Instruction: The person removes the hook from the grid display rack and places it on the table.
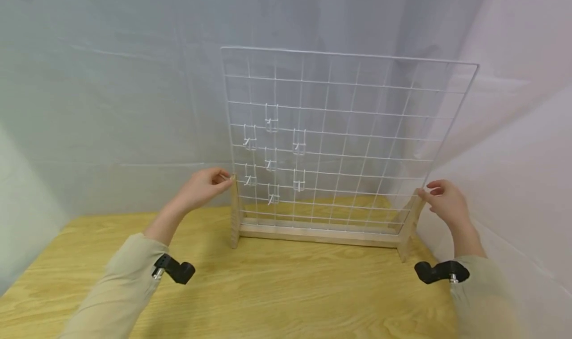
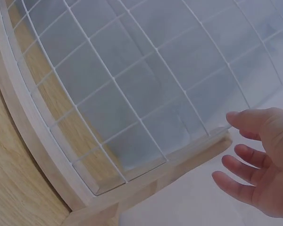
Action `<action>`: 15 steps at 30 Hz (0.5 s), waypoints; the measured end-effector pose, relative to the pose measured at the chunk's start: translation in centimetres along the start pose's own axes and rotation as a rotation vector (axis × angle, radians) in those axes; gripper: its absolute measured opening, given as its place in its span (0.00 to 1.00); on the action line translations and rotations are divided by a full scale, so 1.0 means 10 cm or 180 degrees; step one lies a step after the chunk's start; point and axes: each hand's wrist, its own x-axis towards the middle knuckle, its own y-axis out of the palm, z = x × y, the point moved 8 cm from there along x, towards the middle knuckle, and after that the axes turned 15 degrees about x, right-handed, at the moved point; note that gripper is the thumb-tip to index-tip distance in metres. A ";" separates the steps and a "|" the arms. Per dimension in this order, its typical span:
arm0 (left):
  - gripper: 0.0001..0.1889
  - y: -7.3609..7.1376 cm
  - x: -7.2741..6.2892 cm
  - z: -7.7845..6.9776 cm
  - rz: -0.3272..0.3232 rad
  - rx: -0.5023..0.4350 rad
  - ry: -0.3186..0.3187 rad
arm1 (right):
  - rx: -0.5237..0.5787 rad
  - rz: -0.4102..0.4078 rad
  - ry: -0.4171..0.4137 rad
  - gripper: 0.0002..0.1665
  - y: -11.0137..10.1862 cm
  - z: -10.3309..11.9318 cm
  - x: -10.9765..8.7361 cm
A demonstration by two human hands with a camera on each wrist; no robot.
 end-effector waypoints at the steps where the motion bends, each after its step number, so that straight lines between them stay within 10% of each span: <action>1: 0.22 0.00 0.01 -0.01 0.0006 -0.0024 -0.0015 | 0.0018 -0.0010 -0.0007 0.32 0.01 -0.01 0.00; 15: 0.18 -0.20 0.12 -0.16 -0.0214 -0.0183 0.0026 | 0.0003 -0.0025 0.0033 0.23 0.08 -0.06 0.04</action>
